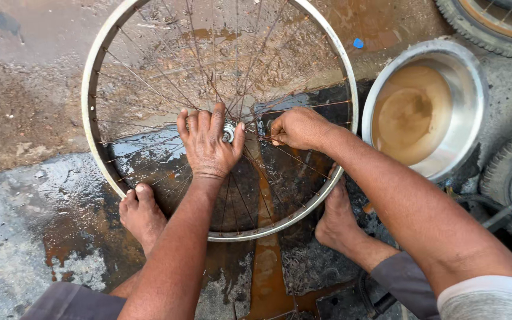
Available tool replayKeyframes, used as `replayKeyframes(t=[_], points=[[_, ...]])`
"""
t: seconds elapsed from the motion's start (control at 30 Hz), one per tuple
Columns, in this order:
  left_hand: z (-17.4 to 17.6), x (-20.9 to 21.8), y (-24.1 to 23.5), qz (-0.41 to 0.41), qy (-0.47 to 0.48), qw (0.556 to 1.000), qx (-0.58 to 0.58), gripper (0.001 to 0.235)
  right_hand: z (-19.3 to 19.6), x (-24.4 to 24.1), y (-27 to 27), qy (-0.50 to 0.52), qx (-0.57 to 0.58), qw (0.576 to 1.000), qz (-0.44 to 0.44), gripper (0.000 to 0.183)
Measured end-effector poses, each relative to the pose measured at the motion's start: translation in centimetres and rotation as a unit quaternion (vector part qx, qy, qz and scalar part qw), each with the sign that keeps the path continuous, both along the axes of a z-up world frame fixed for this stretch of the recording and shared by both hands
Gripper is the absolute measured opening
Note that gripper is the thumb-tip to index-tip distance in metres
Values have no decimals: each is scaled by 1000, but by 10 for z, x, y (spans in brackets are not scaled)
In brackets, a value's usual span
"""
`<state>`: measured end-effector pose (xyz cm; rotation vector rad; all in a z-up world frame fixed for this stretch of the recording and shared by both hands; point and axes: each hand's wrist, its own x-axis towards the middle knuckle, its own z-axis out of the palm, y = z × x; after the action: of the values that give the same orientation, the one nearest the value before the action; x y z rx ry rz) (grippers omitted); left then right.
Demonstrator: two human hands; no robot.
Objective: The person scrubs the spokes and rim of a bicycle wheel using a small cloth and water from a metal bowl. They repeatedly dip the cloth into the bowl and wipe different sections of the wheel while holding it steady with their other hand.
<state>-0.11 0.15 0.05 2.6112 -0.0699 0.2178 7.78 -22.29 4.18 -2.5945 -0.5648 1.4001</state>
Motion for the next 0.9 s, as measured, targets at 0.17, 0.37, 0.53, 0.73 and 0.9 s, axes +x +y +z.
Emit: replayKeyframes(t=[0.17, 0.37, 0.53, 0.73, 0.9], points=[[-2, 1, -1, 2, -5, 1000, 30, 55, 39, -8, -51, -55, -88, 994, 41, 14], [1, -1, -3, 5, 2, 1000, 19, 54, 55, -35, -69, -374, 65, 913, 151, 35], [4, 0, -2, -3, -1, 1000, 26, 53, 46, -76, -82, -462, 55, 873, 150, 24], [-3, -1, -3, 4, 7, 999, 36, 55, 10, -85, -59, -367, 45, 929, 9, 13], [-3, -2, -1, 5, -10, 1000, 7, 55, 13, -69, -65, -330, 57, 940, 64, 17]])
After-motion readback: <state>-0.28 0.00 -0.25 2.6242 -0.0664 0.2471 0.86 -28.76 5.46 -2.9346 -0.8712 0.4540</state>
